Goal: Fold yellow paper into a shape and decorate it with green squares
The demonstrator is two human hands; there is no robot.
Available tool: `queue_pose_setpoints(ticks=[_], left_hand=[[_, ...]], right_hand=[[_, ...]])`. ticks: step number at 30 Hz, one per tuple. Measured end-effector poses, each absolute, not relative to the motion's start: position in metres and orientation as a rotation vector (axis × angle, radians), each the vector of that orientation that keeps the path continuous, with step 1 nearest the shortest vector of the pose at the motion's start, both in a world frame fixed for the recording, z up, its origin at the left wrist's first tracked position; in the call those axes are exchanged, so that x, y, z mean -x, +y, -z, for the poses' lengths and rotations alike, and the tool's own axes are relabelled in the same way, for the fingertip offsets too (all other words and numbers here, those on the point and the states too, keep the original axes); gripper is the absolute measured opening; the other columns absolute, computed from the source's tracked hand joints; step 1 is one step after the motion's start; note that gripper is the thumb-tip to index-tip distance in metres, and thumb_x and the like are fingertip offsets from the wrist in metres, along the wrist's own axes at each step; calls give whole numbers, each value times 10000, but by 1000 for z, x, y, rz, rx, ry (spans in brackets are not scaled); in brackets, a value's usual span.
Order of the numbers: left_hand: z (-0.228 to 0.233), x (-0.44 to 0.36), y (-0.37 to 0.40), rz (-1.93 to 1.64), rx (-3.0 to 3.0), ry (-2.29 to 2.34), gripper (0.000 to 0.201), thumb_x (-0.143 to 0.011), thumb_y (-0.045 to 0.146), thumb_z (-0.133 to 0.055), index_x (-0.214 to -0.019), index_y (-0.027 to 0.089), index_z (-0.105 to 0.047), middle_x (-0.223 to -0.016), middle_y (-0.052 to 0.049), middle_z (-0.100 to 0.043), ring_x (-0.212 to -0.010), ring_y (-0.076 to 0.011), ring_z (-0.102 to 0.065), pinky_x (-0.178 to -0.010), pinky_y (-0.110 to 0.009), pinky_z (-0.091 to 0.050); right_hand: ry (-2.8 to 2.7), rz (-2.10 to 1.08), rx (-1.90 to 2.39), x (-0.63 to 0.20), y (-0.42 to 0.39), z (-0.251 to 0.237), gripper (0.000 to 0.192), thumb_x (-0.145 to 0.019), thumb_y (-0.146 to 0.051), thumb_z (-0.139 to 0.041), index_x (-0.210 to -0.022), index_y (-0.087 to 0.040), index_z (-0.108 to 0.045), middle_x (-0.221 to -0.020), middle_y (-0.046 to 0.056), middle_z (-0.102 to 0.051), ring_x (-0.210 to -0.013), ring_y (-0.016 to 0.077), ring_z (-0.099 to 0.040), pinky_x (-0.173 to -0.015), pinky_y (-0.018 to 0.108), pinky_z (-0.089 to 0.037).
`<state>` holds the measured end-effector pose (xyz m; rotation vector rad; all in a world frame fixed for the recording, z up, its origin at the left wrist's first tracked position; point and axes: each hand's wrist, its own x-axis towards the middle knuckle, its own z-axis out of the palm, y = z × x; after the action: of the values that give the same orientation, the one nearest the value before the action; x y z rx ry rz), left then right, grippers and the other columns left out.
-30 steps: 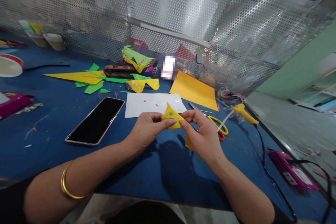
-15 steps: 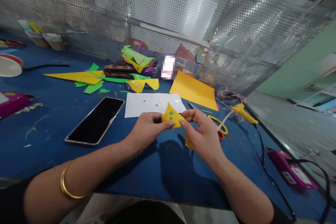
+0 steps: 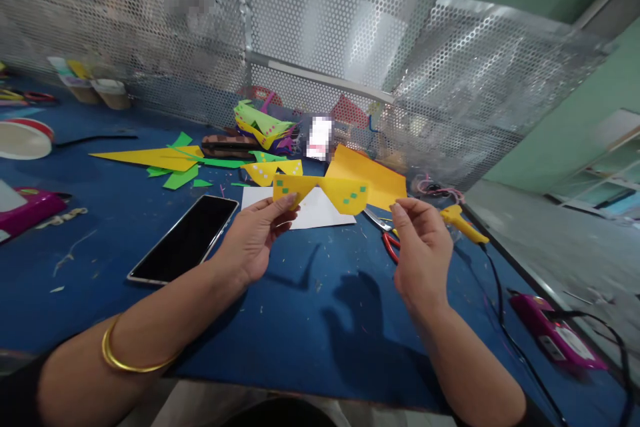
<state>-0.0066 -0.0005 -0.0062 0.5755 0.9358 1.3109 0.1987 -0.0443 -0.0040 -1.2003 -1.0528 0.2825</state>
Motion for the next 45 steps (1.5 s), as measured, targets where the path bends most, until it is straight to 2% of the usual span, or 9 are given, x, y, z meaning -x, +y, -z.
queue_pose_setpoints(ticks=[5,9,13,18,21,26,31,39,45], left_hand=[[11,5,-1,-1311,-559,936,332,-518,282,-925,-762,155,-738,-748,-14,-699,-676,-100,-579,-646,-225,-427],[17,-2,-7,-1220,-592,953,358,-521,324,-927,-778,156,-743,-727,3,-686,-677,-96,-581,-664,-222,-417],[19,-5,-10,-1168,-648,946,375,-518,359,-927,-766,145,-744,-731,-8,-697,-668,-100,-585,-660,-219,-418],[16,-4,-12,-1139,-656,897,434,-647,497,-827,-907,158,-751,-791,-48,-734,-673,-142,-607,-657,-254,-445],[17,-4,-12,-1135,-644,892,441,-671,498,-806,-946,159,-745,-797,-44,-734,-667,-140,-612,-664,-257,-451],[22,-6,-11,-1113,-715,926,388,-535,337,-909,-827,131,-759,-772,-34,-723,-674,-111,-599,-680,-228,-442],[20,-6,-12,-1178,-700,953,347,-503,310,-914,-766,141,-764,-740,-21,-712,-654,-95,-578,-678,-219,-428],[20,-4,-10,-1192,-710,937,325,-489,311,-920,-732,161,-764,-754,-11,-719,-660,-94,-583,-670,-216,-428],[19,-3,-11,-1165,-685,904,244,-555,313,-872,-703,153,-762,-694,-15,-700,-663,-105,-587,-666,-215,-440]], right_hand=[[-1100,-817,1172,-185,-42,11,245,-727,-433,-770,-802,-201,-741,-808,34,-726,-866,202,-650,-850,357,-502],[-959,-1059,1061,-172,-42,15,252,-671,-403,-824,-841,-221,-783,-904,29,-766,-863,183,-667,-883,342,-499],[-804,-1010,1022,-172,-38,20,223,-615,-340,-870,-779,-217,-783,-864,11,-770,-824,167,-672,-883,335,-500],[-765,-977,1012,-178,-37,21,224,-577,-319,-894,-718,-202,-765,-787,0,-756,-757,157,-669,-839,331,-510],[-768,-996,1012,-178,-37,21,234,-570,-320,-899,-718,-197,-765,-763,-6,-749,-727,143,-663,-823,316,-512],[-800,-1035,1011,-177,-38,21,246,-605,-325,-886,-792,-202,-784,-867,-1,-771,-767,123,-671,-800,264,-510],[-825,-1076,1008,-176,-39,20,209,-657,-332,-849,-816,-210,-788,-867,0,-774,-774,111,-672,-774,227,-508],[-738,-1072,967,-174,-39,16,204,-603,-272,-851,-782,-200,-783,-806,0,-766,-716,120,-672,-742,243,-530],[-755,-1037,972,-176,-37,20,174,-626,-261,-839,-774,-200,-770,-824,13,-770,-800,150,-687,-780,276,-527]])
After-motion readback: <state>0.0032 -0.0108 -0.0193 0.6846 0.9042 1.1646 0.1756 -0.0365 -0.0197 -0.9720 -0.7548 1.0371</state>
